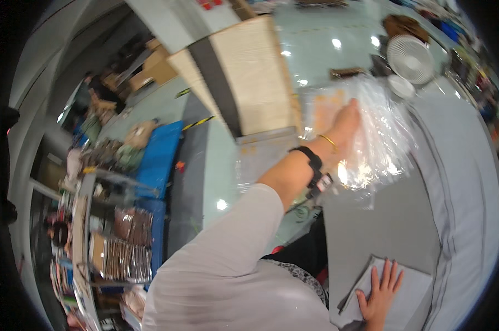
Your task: The person repeatedly folds gray garments on a table and places each folded item into a clear plastic bag. The person then stacks the packaged items on a nearby surface. The process is repeated for multiple garments.
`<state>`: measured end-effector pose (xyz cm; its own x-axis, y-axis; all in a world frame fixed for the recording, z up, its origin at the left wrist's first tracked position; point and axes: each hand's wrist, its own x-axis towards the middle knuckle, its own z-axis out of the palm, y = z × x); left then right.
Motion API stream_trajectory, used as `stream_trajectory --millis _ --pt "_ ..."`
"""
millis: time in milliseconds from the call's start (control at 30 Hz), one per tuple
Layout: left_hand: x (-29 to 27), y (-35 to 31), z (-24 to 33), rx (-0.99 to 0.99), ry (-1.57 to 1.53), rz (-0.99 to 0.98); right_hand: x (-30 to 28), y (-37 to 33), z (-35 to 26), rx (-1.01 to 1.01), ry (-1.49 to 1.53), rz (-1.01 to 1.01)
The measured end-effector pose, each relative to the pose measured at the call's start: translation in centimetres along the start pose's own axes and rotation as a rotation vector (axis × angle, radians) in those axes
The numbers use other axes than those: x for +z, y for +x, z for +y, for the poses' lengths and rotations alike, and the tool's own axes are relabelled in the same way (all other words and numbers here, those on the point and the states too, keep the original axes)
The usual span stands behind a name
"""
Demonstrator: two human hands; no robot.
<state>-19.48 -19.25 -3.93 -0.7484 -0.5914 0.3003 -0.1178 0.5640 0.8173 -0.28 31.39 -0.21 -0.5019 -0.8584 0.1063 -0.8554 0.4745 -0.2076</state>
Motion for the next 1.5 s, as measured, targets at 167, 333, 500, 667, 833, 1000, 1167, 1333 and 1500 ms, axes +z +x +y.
stream_trajectory --millis 167,333,500,667,833,1000,1167,1333,1500 --pt "-8.6 -5.5 7.9 0.455 0.112 0.045 -1.7 1.0 -0.2 -0.043 -0.174 -0.049" --pt "-14.9 -18.9 15.0 0.578 0.221 -0.322 -6.5 6.5 -4.1 -0.178 -0.278 0.347" --pt "-18.8 -28.1 16.3 0.624 0.011 -0.531 -8.7 11.9 -11.1 -0.316 -0.097 0.316" --pt "-21.9 -30.7 15.4 0.595 -0.079 -0.603 -8.5 12.5 -15.3 -0.489 0.134 0.270" --pt "-22.1 -32.6 13.7 0.588 -0.122 -0.669 -8.3 11.2 -15.5 -0.509 0.161 0.086" --pt "-24.5 -33.6 12.2 0.691 0.086 -0.536 -7.6 9.1 -13.9 -0.401 0.067 -0.074" --pt "-33.4 -33.3 10.0 0.447 0.424 -0.485 -8.5 3.9 -11.4 -0.296 0.146 -0.179" --pt "-32.2 -34.0 9.1 0.862 0.311 -0.375 -8.9 -0.2 -11.0 -0.330 0.111 -0.097" --pt "-24.6 -32.6 10.5 0.739 0.186 -1.104 -8.6 -0.4 -10.6 -0.322 0.073 -0.085"
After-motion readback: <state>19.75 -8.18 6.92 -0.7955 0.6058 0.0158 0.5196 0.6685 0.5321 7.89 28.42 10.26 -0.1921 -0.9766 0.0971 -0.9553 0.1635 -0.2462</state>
